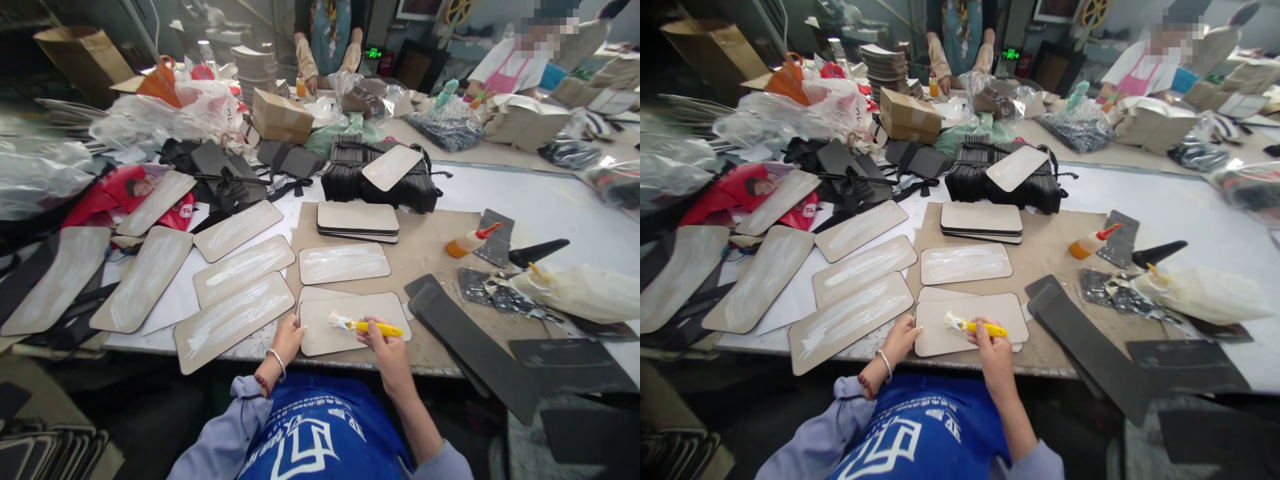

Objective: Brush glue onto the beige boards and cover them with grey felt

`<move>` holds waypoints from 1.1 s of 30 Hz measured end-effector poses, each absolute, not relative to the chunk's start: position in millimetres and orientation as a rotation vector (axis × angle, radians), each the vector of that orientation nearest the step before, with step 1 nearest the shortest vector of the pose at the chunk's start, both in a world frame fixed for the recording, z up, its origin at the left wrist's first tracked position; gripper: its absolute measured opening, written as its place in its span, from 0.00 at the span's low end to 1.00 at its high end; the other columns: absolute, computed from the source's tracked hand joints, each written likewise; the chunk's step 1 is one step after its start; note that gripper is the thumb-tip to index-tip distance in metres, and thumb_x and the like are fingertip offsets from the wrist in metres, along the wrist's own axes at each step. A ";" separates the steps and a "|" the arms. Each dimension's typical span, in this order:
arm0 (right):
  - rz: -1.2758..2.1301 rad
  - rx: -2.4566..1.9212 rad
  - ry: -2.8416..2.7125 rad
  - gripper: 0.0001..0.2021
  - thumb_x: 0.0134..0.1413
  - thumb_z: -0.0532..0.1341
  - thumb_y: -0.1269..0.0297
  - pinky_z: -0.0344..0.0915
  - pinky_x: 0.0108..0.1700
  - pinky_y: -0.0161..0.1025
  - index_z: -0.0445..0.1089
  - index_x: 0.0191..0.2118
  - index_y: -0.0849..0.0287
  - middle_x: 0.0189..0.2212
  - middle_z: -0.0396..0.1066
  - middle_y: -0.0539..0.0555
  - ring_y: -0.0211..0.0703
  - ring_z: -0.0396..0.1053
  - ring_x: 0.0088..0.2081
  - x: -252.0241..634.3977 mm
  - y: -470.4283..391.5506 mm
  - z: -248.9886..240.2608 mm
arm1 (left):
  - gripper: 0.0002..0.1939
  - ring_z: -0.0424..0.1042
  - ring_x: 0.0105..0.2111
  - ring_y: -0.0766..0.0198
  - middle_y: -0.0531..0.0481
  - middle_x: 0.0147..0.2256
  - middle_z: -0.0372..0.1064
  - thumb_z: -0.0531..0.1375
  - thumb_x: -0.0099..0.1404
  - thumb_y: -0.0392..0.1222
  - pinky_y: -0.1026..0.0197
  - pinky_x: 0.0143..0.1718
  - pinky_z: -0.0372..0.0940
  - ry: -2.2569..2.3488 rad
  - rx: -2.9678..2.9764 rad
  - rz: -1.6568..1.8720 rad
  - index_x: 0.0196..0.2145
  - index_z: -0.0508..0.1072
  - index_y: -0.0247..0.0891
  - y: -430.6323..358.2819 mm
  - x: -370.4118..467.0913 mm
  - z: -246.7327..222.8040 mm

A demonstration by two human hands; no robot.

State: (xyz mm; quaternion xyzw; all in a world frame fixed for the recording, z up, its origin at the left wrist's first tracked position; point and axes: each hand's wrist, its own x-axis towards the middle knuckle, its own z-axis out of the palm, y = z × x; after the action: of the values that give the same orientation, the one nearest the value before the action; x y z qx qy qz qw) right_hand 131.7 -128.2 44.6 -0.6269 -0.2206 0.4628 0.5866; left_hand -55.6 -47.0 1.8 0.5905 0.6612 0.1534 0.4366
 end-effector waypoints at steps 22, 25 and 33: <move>0.423 -1.967 -1.421 0.15 0.58 0.48 0.60 0.66 0.45 0.45 0.70 0.41 0.58 0.37 0.72 0.59 0.48 0.70 0.40 73.9 -154.8 37.2 | 0.06 0.65 0.17 0.69 0.57 0.17 0.61 0.50 0.55 0.35 0.68 0.19 0.57 1.403 1.320 0.253 0.21 0.60 0.39 -50.4 -76.2 -10.1; 0.665 -1.804 -1.331 0.13 0.57 0.50 0.61 0.66 0.46 0.40 0.70 0.40 0.57 0.37 0.72 0.56 0.44 0.70 0.40 41.8 -153.0 40.0 | 0.05 0.65 0.19 0.69 0.57 0.18 0.63 0.52 0.53 0.36 0.68 0.21 0.60 1.335 1.246 0.271 0.21 0.61 0.38 -47.7 -79.3 -15.6; 0.727 -2.080 -0.667 0.18 0.51 0.55 0.50 0.68 0.42 0.40 0.69 0.38 0.60 0.32 0.74 0.56 0.46 0.72 0.34 94.1 -168.3 40.0 | 0.05 0.65 0.17 0.69 0.57 0.18 0.62 0.51 0.54 0.34 0.68 0.19 0.61 1.314 1.241 0.268 0.22 0.62 0.37 -43.7 -81.5 -10.3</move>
State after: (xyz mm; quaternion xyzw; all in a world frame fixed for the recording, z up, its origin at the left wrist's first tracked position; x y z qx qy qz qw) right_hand 94.1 -168.3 40.0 -0.8251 -0.2644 0.2884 0.4075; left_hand -81.5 -43.7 -10.3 0.5377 0.5694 0.1161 0.6108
